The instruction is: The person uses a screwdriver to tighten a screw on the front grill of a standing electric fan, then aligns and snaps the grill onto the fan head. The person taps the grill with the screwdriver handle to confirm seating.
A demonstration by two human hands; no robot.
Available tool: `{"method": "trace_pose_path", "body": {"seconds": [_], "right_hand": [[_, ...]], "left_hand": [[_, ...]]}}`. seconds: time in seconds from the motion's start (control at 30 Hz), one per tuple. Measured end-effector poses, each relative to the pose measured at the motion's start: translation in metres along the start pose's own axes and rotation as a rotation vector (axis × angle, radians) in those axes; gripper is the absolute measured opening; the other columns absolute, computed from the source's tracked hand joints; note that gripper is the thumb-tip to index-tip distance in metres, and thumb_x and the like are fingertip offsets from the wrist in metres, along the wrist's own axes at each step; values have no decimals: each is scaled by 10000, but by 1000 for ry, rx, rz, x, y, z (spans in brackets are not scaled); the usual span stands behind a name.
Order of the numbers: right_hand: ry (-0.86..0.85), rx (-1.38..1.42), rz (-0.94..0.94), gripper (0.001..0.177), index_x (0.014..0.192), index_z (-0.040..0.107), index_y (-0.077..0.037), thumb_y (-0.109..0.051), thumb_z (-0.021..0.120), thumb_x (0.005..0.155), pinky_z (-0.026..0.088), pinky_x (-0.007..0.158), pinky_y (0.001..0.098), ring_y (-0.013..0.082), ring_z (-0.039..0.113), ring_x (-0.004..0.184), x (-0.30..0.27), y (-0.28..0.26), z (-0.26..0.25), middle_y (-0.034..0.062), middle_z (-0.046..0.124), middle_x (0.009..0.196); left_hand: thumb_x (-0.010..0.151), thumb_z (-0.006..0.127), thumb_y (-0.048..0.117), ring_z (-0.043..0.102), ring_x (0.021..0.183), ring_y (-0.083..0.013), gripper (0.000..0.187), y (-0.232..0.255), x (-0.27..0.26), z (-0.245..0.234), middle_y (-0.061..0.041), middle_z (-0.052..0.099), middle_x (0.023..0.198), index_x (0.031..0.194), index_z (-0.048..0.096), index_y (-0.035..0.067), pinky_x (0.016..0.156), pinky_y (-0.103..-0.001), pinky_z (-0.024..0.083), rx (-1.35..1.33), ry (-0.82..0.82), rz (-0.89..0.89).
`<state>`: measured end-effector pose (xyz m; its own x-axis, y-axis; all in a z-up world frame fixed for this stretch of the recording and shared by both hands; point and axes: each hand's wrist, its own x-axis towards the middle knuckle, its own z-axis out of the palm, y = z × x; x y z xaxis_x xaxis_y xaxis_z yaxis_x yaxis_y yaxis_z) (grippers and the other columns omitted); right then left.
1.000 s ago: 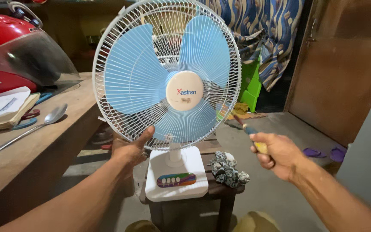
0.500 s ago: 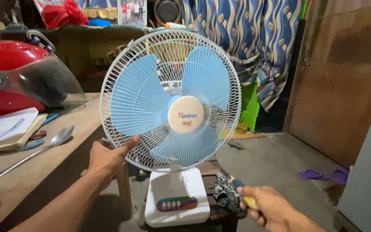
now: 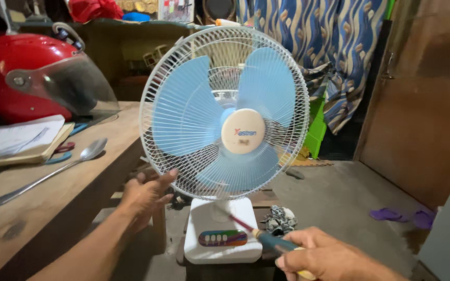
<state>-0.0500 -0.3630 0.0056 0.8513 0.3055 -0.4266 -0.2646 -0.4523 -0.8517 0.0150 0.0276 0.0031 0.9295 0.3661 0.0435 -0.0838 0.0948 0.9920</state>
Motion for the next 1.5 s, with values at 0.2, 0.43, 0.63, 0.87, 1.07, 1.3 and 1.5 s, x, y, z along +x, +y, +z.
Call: {"method": "trace_pose_path", "body": {"seconds": [0.2, 0.43, 0.63, 0.87, 1.07, 1.3, 1.5], "right_hand": [[7, -214, 18, 553, 1305, 555, -159, -333, 824, 855, 521, 750, 222, 57, 612, 852, -49, -37, 10, 20, 647, 930], [-99, -303, -319, 336, 982, 688, -85, -405, 681, 878, 403, 413, 260, 84, 494, 450, -59, -87, 57, -8, 593, 605], [-190, -147, -254, 252, 833, 707, -15, -262, 696, 881, 308, 364, 255, 82, 440, 397, -49, -127, 94, 52, 610, 606], [-151, 55, -253, 246, 805, 708, 8, -232, 674, 850, 238, 314, 263, 90, 367, 352, -36, -137, 114, 88, 623, 634], [-71, 208, -287, 324, 803, 652, 58, -256, 675, 879, 286, 330, 295, 126, 419, 372, -30, -130, 122, 103, 622, 664], [-55, 320, -280, 279, 840, 666, 26, -246, 705, 885, 303, 352, 298, 124, 420, 397, -24, -126, 121, 92, 605, 674], [-48, 400, -332, 295, 814, 666, 35, -253, 688, 873, 243, 334, 307, 134, 383, 369, -29, -118, 128, 118, 612, 642]], "left_hand": [[568, 947, 301, 691, 963, -258, 857, -10, 4, 15, -124, 612, 1102, 1248, 481, 67, 786, -402, 637, 18, 77, 81], [576, 973, 433, 703, 911, -200, 890, -23, 0, 24, -126, 622, 1060, 1194, 477, 27, 816, -327, 616, 112, 168, 342], [570, 972, 468, 682, 889, -233, 795, -32, -4, 34, -131, 698, 992, 1084, 592, -5, 819, -353, 584, 252, 296, 374], [620, 931, 290, 700, 936, -337, 635, -43, 5, 43, -146, 636, 969, 1002, 510, 6, 830, -428, 598, -339, 78, 326], [671, 967, 303, 707, 962, -358, 630, -39, -2, 43, -191, 687, 1036, 1050, 569, -4, 817, -435, 580, -213, 67, 354], [699, 959, 276, 708, 976, -320, 544, -40, 3, 45, -261, 729, 1138, 1047, 679, -34, 822, -388, 572, -111, -31, 455], [653, 1006, 279, 711, 929, -309, 559, -44, 15, 43, -250, 716, 1027, 968, 578, 106, 770, -407, 583, -219, 101, 257]]}}
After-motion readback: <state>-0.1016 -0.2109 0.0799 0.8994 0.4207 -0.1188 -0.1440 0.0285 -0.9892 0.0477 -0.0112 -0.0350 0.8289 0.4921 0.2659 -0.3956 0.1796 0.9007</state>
